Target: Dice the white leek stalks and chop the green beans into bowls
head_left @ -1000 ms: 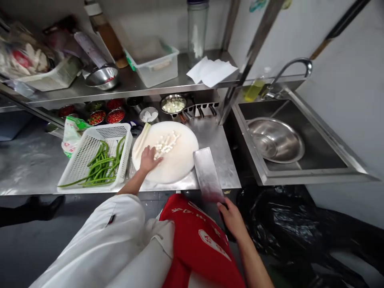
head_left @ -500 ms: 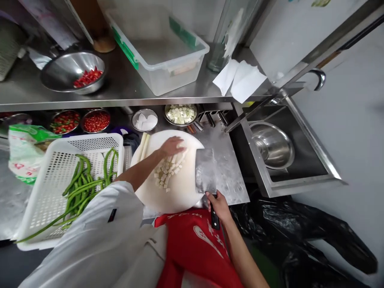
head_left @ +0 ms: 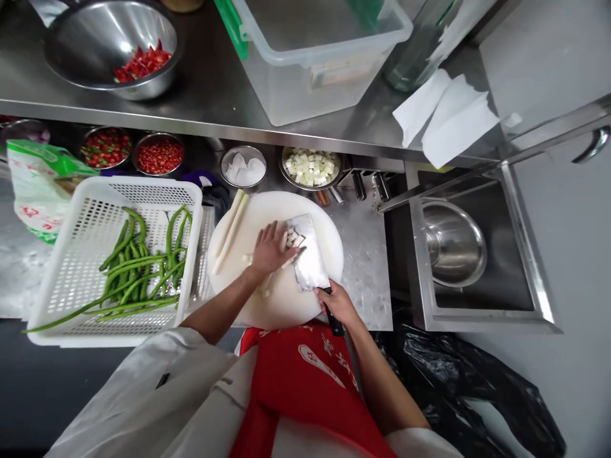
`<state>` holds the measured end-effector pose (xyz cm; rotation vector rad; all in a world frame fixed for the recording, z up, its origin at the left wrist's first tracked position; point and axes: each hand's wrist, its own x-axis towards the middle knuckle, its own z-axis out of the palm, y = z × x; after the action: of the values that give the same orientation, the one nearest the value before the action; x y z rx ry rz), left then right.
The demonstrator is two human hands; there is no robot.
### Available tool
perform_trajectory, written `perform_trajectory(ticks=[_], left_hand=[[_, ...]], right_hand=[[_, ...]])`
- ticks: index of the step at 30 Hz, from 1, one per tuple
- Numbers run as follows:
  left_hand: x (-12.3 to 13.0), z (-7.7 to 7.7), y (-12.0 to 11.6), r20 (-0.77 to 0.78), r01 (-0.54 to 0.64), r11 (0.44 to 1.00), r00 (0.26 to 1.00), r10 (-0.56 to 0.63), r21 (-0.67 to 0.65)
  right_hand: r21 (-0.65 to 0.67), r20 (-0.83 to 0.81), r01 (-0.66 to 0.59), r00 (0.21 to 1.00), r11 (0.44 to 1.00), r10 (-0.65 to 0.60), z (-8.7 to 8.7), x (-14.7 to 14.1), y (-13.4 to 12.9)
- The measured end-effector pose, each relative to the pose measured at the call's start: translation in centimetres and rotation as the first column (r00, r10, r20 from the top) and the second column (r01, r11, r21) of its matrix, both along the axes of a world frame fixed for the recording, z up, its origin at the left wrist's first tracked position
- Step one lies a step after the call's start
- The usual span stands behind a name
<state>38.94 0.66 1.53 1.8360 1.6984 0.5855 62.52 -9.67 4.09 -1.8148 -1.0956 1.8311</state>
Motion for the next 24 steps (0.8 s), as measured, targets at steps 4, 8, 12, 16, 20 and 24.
perform_trajectory(ticks=[4,8,12,16,20,24], left_hand=[[4.0,0.3,-1.6,-0.124,-0.031,0.998,0.992,0.037,0.049],[5.3,0.3,-1.6,-0.155,-0.108,0.988,0.98,0.124,0.111],[5.2,-0.2,-1.2,-0.129,-0.093,0.985,0.985,0.112,0.149],[3.8,-1.1,-0.7,-0.026,-0.003,0.992,1.0,0.007,0.125],[1.9,-1.2,0.1,-0.033,0.022,0.997,0.999,-0.019,0.073],[2.7,0.4,0.3,-0.082,0.114,0.977,0.992,-0.1,0.181]], right_hand=[[-0.028,-0.056,-0.052,0.997,0.998,0.05,-0.1,-1.1,-0.1],[-0.012,-0.087,-0.06,0.995,0.998,0.059,-0.6,-1.7,-0.3],[-0.015,-0.049,-0.046,0.998,0.999,0.046,-1.0,-1.2,-0.5],[0.033,0.037,-0.036,0.999,0.999,0.035,-0.1,0.7,-0.7],[0.134,0.193,-0.168,0.971,0.977,0.14,2.1,2.4,-0.6],[0.18,0.308,-0.256,0.932,0.95,0.192,3.8,1.5,-0.2]])
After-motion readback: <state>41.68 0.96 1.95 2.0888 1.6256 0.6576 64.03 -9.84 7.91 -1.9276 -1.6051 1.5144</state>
